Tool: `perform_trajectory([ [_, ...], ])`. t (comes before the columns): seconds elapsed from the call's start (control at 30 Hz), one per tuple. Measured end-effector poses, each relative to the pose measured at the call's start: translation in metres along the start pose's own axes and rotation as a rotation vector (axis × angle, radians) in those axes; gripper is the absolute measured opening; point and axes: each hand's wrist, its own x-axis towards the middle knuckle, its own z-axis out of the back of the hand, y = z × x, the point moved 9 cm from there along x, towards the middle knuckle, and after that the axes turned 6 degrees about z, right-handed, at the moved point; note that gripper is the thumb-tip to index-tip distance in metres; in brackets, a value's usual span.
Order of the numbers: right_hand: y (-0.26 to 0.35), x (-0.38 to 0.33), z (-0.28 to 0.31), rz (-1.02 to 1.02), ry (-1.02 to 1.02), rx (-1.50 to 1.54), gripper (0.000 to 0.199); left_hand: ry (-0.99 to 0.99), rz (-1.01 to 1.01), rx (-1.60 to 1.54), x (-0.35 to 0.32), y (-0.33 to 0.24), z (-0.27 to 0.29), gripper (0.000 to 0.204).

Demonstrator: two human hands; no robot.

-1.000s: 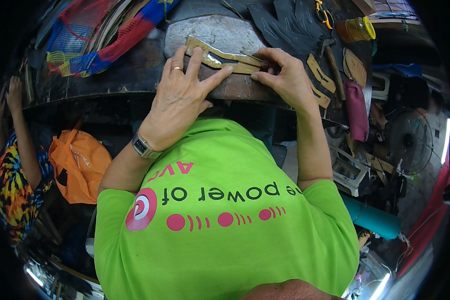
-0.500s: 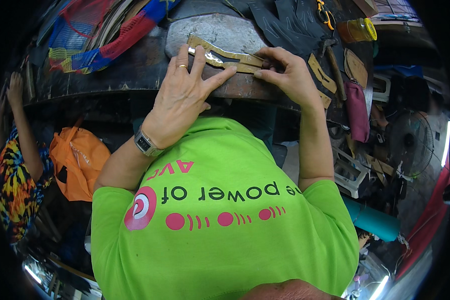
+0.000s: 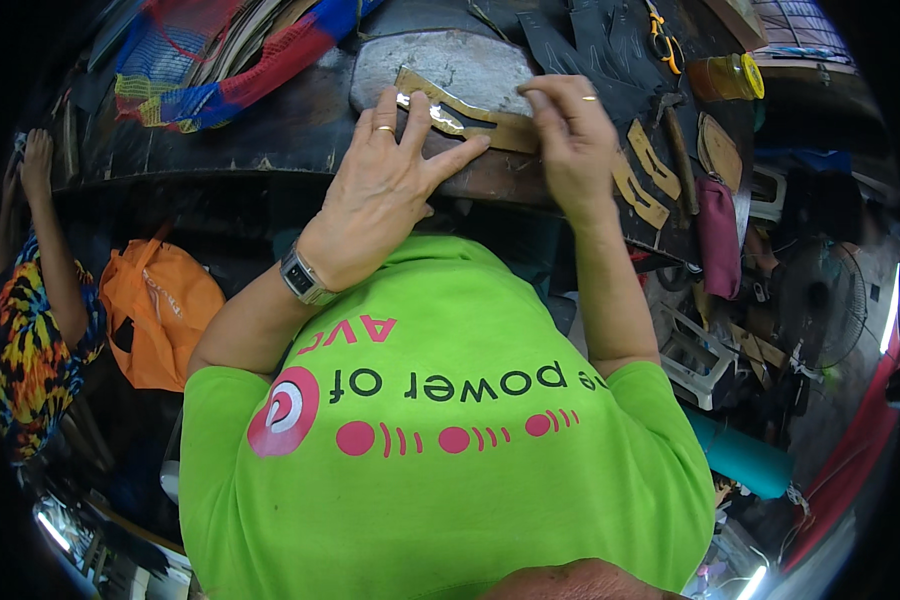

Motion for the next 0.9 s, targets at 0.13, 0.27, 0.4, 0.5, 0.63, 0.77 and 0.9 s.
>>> perform_trajectory([
  [0.13, -0.001, -0.004, -0.03, 0.078, 0.086, -0.041, 0.015, -0.032, 0.008, 0.02, -0.002, -0.001, 0.0, 0.093],
  [0.27, -0.036, -0.013, -0.016, -0.219, -0.057, 0.37, 0.015, -0.034, 0.013, 0.02, -0.002, -0.001, 0.0, 0.092],
  [0.4, -0.027, -0.009, 0.006, -0.132, -0.205, 0.611, 0.014, -0.031, 0.003, 0.025, -0.001, -0.001, -0.001, 0.092],
  [0.5, -0.01, 0.005, 0.029, -0.032, -0.082, 0.302, 0.019, -0.018, 0.03, -0.017, -0.001, 0.001, -0.002, 0.098],
  [0.63, 0.0, -0.012, 0.025, -0.035, 0.447, -0.333, 0.021, -0.03, 0.012, -0.011, -0.001, 0.0, -0.001, 0.094],
  [0.77, 0.006, -0.031, 0.014, 0.079, 0.507, -0.525, 0.011, -0.02, 0.043, -0.052, -0.003, 0.002, -0.002, 0.098],
  [0.9, 0.004, -0.028, 0.012, 0.157, 0.534, -0.517, 0.011, -0.053, 0.005, -0.019, -0.003, 0.0, 0.001, 0.092],
])
